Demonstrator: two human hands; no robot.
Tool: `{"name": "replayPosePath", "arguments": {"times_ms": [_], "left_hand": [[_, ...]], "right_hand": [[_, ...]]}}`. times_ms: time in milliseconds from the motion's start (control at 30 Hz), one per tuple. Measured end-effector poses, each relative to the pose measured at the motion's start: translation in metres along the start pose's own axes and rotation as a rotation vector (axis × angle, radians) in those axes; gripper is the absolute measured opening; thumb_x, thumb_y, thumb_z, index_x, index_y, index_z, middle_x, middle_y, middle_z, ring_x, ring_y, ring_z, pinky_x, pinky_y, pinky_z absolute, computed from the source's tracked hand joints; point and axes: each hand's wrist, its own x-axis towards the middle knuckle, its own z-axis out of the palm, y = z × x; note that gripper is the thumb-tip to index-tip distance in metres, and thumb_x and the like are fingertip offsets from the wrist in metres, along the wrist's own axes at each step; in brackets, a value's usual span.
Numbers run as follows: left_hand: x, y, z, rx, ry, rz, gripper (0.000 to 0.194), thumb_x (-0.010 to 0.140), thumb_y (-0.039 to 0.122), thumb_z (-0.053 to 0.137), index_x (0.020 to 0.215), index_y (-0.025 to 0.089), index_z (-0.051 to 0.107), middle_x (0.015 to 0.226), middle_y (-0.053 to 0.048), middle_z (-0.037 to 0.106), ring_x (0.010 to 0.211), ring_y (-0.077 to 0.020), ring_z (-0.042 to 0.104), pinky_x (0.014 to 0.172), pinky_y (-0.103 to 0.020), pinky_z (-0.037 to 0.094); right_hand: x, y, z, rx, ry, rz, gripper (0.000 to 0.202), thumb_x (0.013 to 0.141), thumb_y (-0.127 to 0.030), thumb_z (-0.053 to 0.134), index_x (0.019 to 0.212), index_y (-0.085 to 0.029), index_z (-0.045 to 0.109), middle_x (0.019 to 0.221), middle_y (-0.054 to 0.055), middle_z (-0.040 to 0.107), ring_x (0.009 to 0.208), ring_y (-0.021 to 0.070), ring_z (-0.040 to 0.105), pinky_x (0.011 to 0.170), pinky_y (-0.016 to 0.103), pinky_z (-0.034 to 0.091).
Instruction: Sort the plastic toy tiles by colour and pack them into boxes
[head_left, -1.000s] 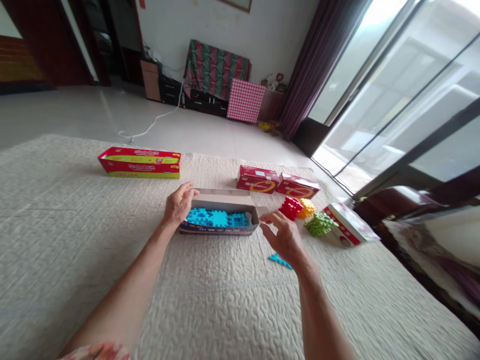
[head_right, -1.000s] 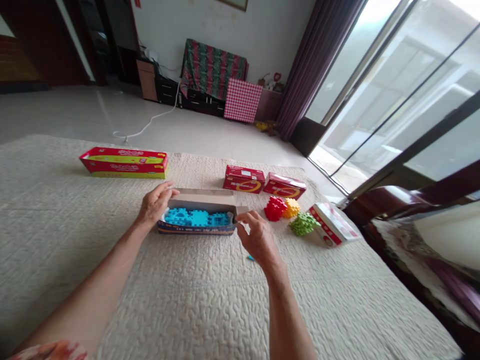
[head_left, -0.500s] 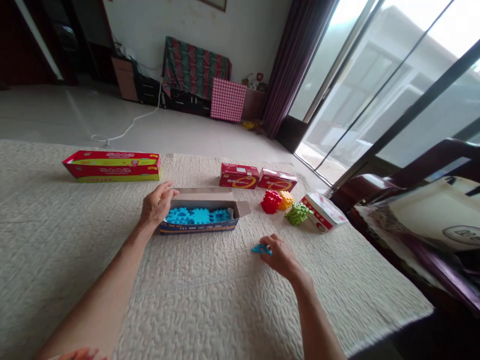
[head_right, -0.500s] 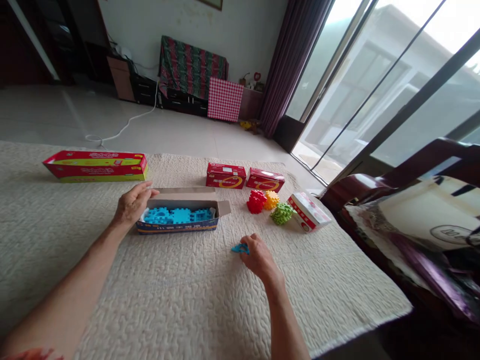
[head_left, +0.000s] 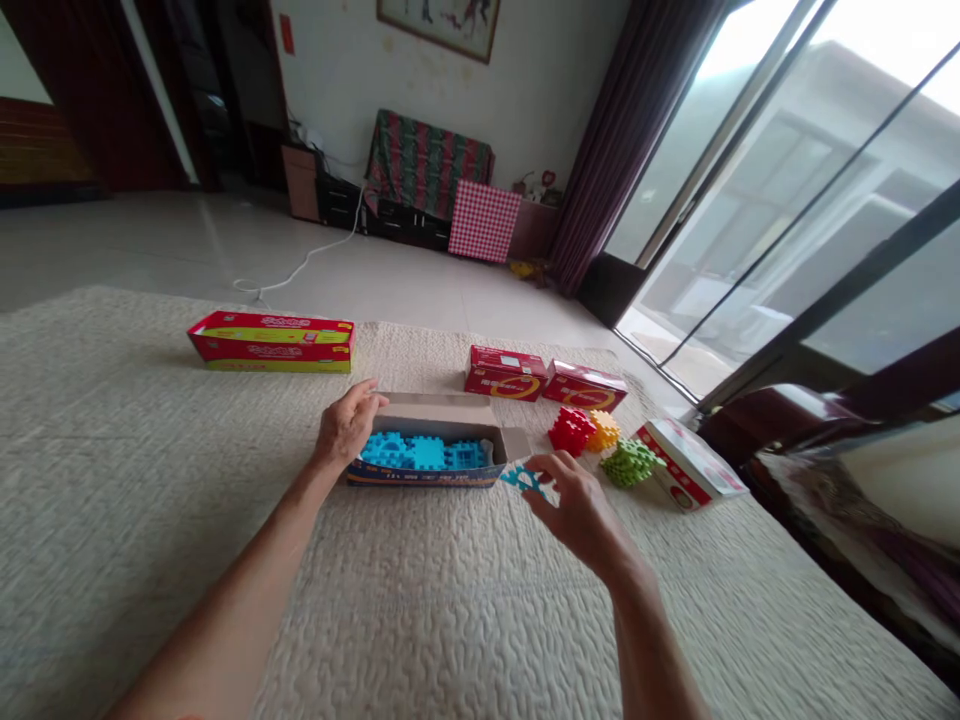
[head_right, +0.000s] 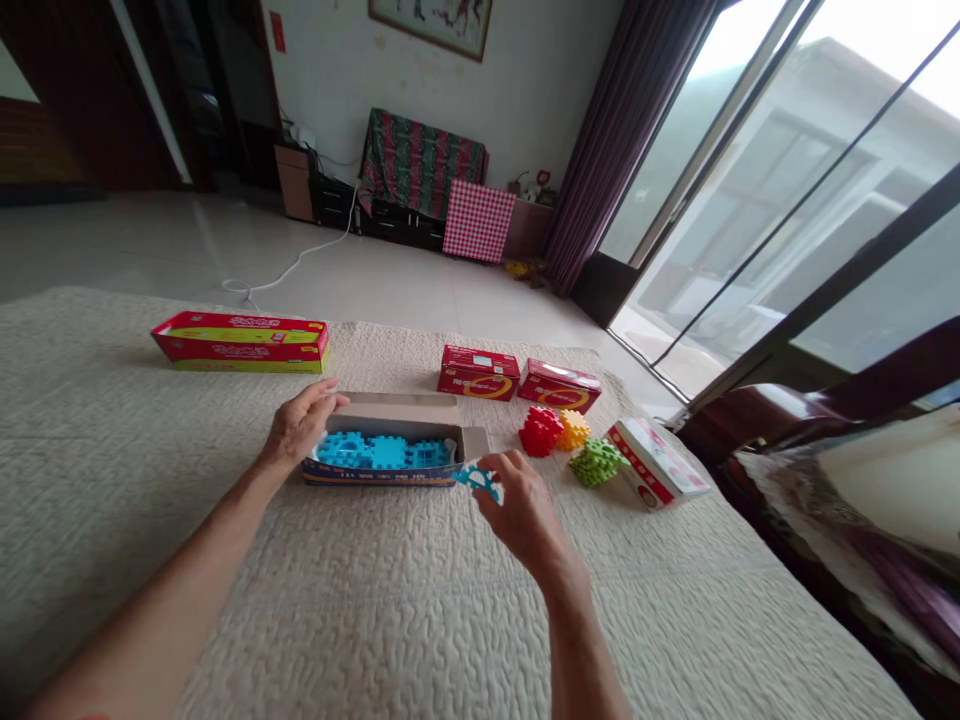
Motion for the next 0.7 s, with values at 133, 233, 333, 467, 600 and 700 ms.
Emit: {"name": "replayPosePath", "arguments": {"times_ms": [133, 233, 333, 467, 600, 700], "left_hand": [[0.000, -0.002, 0.000, -0.001, -0.008, 0.000, 0.049, 0.086, 0.044, 0.043, 0.122, 0.016, 0.061, 0.097, -0.007, 0.076, 0.094, -0.0226, 0.068, 0.087, -0.032, 0.050], [0.000, -0.005, 0.001, 0.001, -0.010, -0.008, 0.047, 0.087, 0.044, 0.044, 0.122, 0.016, 0.061, 0.097, -0.007, 0.076, 0.092, -0.0218, 0.069, 0.085, -0.031, 0.051], [0.000, -0.006, 0.002, -0.001, -0.007, -0.008, 0.046, 0.088, 0.043, 0.044, 0.122, 0.017, 0.061, 0.097, -0.007, 0.076, 0.092, -0.0213, 0.069, 0.084, -0.030, 0.051], [0.000, -0.004, 0.002, -0.014, -0.006, -0.008, 0.047, 0.087, 0.042, 0.044, 0.122, 0.016, 0.061, 0.097, -0.007, 0.076, 0.093, -0.0212, 0.069, 0.087, -0.031, 0.051], [0.000, -0.001, 0.002, -0.023, -0.010, -0.012, 0.048, 0.086, 0.042, 0.043, 0.122, 0.014, 0.061, 0.097, -0.008, 0.076, 0.094, -0.0219, 0.069, 0.089, -0.032, 0.050], [-0.001, 0.001, 0.001, -0.029, -0.010, -0.023, 0.049, 0.086, 0.042, 0.044, 0.122, 0.014, 0.061, 0.097, -0.009, 0.076, 0.094, -0.0222, 0.069, 0.089, -0.032, 0.050]], "right_hand": [[0.041, -0.031, 0.011, 0.010, -0.009, -0.129, 0.021, 0.079, -0.014, 0.061, 0.099, -0.021, 0.062, 0.100, 0.005, 0.062, 0.085, 0.0165, 0.060, 0.078, 0.031, 0.046], [0.063, -0.043, 0.028, -0.005, -0.067, -0.141, 0.024, 0.077, -0.012, 0.061, 0.099, -0.021, 0.064, 0.101, 0.005, 0.063, 0.083, 0.0160, 0.060, 0.078, 0.030, 0.046], [0.077, -0.052, 0.045, -0.028, -0.118, -0.152, 0.024, 0.076, -0.012, 0.062, 0.098, -0.021, 0.065, 0.099, 0.005, 0.064, 0.083, 0.0166, 0.060, 0.078, 0.029, 0.045], [0.086, -0.059, 0.059, -0.039, -0.168, -0.165, 0.026, 0.076, -0.011, 0.061, 0.099, -0.020, 0.066, 0.098, 0.006, 0.064, 0.085, 0.0180, 0.060, 0.079, 0.030, 0.044], [0.087, -0.058, 0.063, -0.015, -0.148, -0.176, 0.027, 0.075, -0.010, 0.061, 0.100, -0.019, 0.065, 0.099, 0.006, 0.063, 0.087, 0.0185, 0.060, 0.081, 0.031, 0.045], [0.083, -0.055, 0.056, 0.032, -0.108, -0.179, 0.025, 0.076, -0.011, 0.061, 0.099, -0.020, 0.064, 0.101, 0.006, 0.063, 0.088, 0.0180, 0.060, 0.081, 0.031, 0.045]]}}
